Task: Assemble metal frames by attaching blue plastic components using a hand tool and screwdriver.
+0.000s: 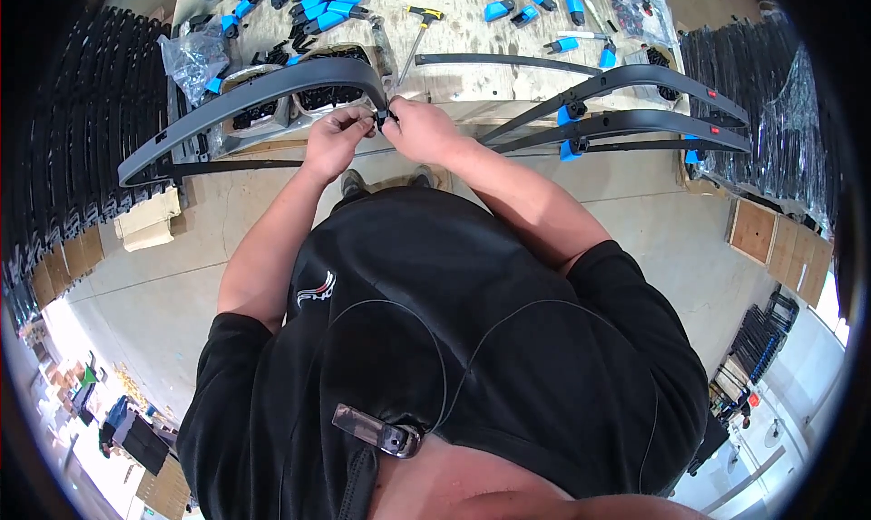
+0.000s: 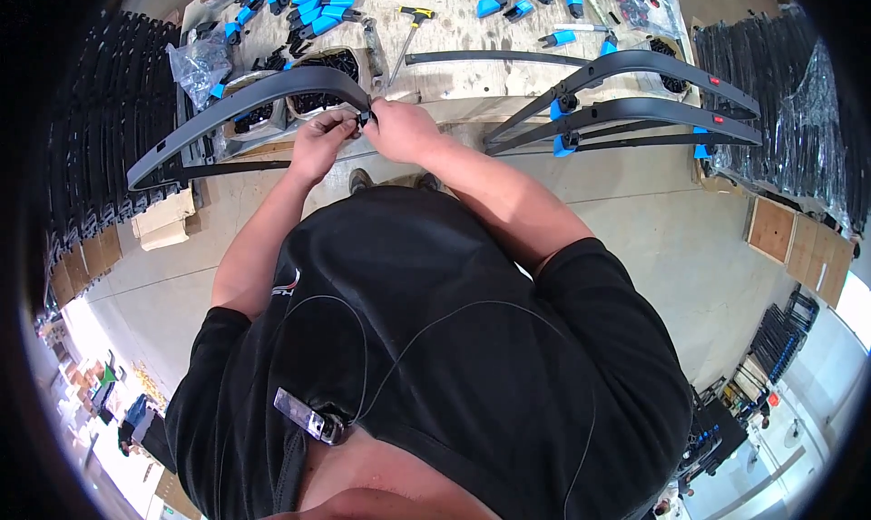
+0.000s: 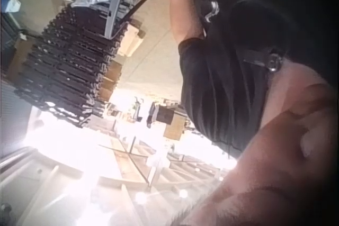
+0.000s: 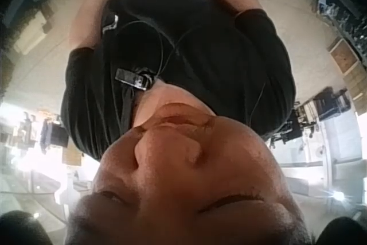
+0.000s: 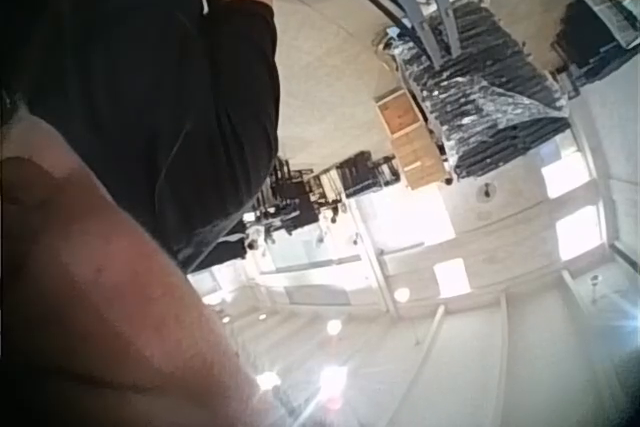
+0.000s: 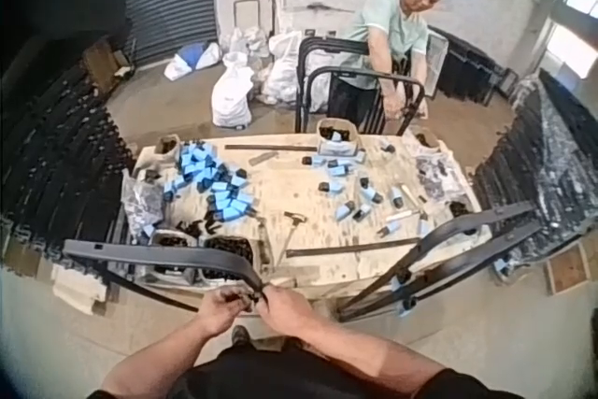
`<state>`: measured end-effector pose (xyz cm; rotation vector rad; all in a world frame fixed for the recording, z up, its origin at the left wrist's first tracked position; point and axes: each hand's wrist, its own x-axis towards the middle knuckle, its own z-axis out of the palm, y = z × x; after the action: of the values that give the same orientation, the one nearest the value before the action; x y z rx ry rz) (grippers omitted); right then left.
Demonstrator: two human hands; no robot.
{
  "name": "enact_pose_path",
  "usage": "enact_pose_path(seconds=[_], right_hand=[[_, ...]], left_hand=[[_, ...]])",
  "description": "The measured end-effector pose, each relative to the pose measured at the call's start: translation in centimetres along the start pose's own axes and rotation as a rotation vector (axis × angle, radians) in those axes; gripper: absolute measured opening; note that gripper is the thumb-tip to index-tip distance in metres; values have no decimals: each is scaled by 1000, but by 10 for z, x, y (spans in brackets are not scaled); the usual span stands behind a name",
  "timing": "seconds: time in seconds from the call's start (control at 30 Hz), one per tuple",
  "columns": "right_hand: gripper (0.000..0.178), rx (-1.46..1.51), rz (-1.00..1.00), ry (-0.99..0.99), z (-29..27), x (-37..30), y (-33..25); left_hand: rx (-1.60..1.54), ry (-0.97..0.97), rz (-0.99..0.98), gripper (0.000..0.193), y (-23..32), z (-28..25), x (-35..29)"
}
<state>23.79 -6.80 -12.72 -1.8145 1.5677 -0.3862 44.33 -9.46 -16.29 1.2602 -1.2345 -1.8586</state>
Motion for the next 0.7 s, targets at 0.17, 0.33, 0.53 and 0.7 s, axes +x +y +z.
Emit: enact_pose_path(seconds=[0.17,0.33,0.53,0.7], right_hand=[[31,12,-8,13,-2,-1,-1],[31,-18,2,0,2,0,-1],[31,-31,7,-15,1,0,-5],[31,-19,24,-16,-1,-1,-4]], left_hand=[[-185,39,65,12,17,5,-5],[43,285,-156,23,34,8,7],[17,52,-526,33,7,12,12],[-138,208,-280,31,26,27,0]])
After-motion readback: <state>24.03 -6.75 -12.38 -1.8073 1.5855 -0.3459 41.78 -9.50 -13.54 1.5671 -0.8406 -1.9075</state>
